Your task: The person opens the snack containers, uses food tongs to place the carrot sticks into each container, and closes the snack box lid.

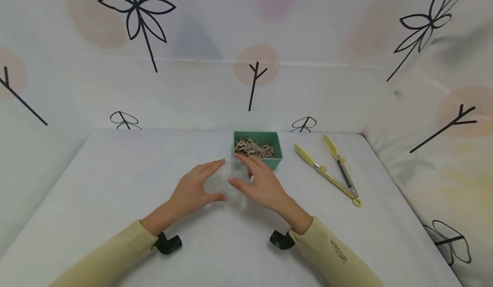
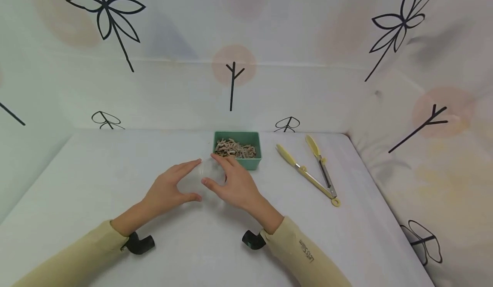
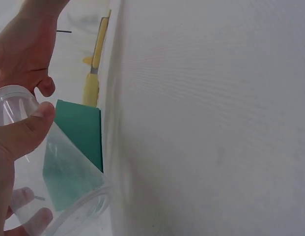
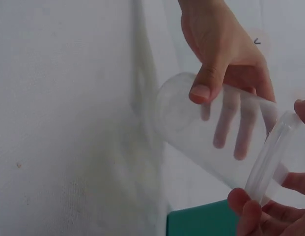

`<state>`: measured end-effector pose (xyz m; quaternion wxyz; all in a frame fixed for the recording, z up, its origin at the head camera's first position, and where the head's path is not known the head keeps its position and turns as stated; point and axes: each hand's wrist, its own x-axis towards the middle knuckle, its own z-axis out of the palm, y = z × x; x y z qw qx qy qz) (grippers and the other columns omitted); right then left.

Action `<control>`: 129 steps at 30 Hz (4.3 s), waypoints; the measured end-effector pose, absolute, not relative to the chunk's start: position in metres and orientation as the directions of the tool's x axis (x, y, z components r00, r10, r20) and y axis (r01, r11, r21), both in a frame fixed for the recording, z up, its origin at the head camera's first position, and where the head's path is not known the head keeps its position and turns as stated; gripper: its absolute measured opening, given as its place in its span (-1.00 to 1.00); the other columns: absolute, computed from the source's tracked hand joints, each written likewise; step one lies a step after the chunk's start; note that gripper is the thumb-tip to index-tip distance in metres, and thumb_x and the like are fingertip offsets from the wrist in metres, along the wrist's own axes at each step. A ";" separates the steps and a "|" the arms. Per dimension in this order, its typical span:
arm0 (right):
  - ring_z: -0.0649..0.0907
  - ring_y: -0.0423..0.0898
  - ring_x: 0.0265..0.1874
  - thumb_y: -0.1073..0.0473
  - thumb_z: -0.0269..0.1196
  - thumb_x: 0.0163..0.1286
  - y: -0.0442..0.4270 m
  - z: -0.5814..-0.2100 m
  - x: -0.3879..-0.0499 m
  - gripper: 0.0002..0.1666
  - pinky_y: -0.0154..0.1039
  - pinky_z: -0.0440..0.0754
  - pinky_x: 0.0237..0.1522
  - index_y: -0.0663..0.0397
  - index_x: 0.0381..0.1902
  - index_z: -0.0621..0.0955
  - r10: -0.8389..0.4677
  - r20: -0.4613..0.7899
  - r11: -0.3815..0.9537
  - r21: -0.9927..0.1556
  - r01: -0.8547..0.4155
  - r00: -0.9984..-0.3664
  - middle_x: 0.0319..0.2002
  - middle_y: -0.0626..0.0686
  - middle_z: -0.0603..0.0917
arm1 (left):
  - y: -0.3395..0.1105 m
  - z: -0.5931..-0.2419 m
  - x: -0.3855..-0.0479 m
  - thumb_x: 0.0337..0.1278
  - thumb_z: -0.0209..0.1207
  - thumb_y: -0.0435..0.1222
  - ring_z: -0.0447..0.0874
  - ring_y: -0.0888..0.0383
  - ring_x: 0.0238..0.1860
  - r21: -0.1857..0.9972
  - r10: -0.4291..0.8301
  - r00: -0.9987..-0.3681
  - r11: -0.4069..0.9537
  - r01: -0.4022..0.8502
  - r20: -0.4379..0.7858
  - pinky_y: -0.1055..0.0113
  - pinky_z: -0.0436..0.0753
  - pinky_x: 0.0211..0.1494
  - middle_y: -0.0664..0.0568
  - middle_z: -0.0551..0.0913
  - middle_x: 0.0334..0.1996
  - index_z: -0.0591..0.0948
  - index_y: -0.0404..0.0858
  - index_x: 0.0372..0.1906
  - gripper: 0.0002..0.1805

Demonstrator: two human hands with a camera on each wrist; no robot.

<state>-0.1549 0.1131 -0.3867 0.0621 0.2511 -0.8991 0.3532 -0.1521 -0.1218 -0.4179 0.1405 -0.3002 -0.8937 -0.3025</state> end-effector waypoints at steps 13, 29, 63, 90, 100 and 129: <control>0.31 0.04 0.36 0.01 0.28 0.43 0.122 -0.381 -0.165 -0.17 0.09 0.42 0.26 -0.17 0.55 0.20 -0.656 0.265 0.501 -0.548 -0.670 -0.707 0.43 0.06 0.21 | -0.128 -0.408 -0.167 -0.27 0.60 0.00 0.62 0.04 0.13 0.465 0.499 -0.781 0.627 0.625 0.376 0.00 0.57 0.14 0.02 0.59 0.23 0.38 -0.01 0.47 0.06; 0.58 -0.03 -0.01 -0.27 0.31 0.31 0.123 -0.371 -0.156 -0.09 -0.08 0.67 -0.11 -0.09 0.50 0.31 -0.441 0.302 0.599 -0.602 -0.528 -0.845 0.33 0.01 0.40 | -0.122 -0.399 -0.163 -0.28 0.59 0.03 0.53 0.03 0.11 0.330 0.513 -0.669 0.602 0.727 0.537 0.10 0.67 -0.11 0.01 0.56 0.15 0.37 -0.06 0.47 0.07; 0.58 0.05 0.17 -0.13 0.37 0.32 0.130 -0.363 -0.153 -0.13 0.00 0.65 -0.02 -0.03 0.49 0.34 -0.402 0.136 0.505 -0.792 -0.343 -0.906 0.38 0.02 0.43 | -0.118 -0.393 -0.156 -0.25 0.57 0.08 0.53 0.05 0.06 0.345 0.518 -0.714 0.637 0.689 0.471 0.12 0.64 -0.07 0.03 0.57 0.12 0.39 -0.06 0.46 0.05; 0.43 0.05 0.29 0.25 0.44 0.25 0.141 -0.366 -0.159 -0.16 0.03 0.48 0.23 0.09 0.44 0.37 -0.499 0.180 0.303 -0.880 -0.365 -0.847 0.39 0.03 0.38 | -0.118 -0.390 -0.157 -0.14 0.50 0.13 0.53 0.13 0.11 0.479 0.516 -0.802 0.645 0.595 0.301 0.04 0.62 0.01 0.11 0.54 0.14 0.36 0.01 0.48 -0.01; 0.38 0.04 0.33 0.26 0.44 0.24 0.149 -0.372 -0.160 -0.17 0.10 0.42 0.27 0.04 0.44 0.37 -0.494 0.200 0.264 -0.893 -0.365 -0.846 0.38 0.02 0.37 | -0.121 -0.391 -0.157 -0.11 0.50 0.08 0.52 0.08 0.15 0.507 0.498 -0.818 0.645 0.572 0.288 -0.03 0.57 0.08 0.10 0.54 0.19 0.28 0.04 0.52 0.03; 0.42 0.08 0.30 0.11 0.53 0.10 0.185 -0.430 -0.155 -0.18 0.17 0.38 0.24 0.04 0.34 0.50 -0.483 0.084 0.529 -0.765 -0.367 -0.872 0.30 0.03 0.46 | -0.147 -0.420 -0.178 -0.11 0.55 -0.16 0.44 -0.02 0.28 0.791 0.419 -0.869 0.422 0.443 0.263 -0.13 0.47 0.23 -0.04 0.50 0.24 0.15 -0.06 0.54 0.11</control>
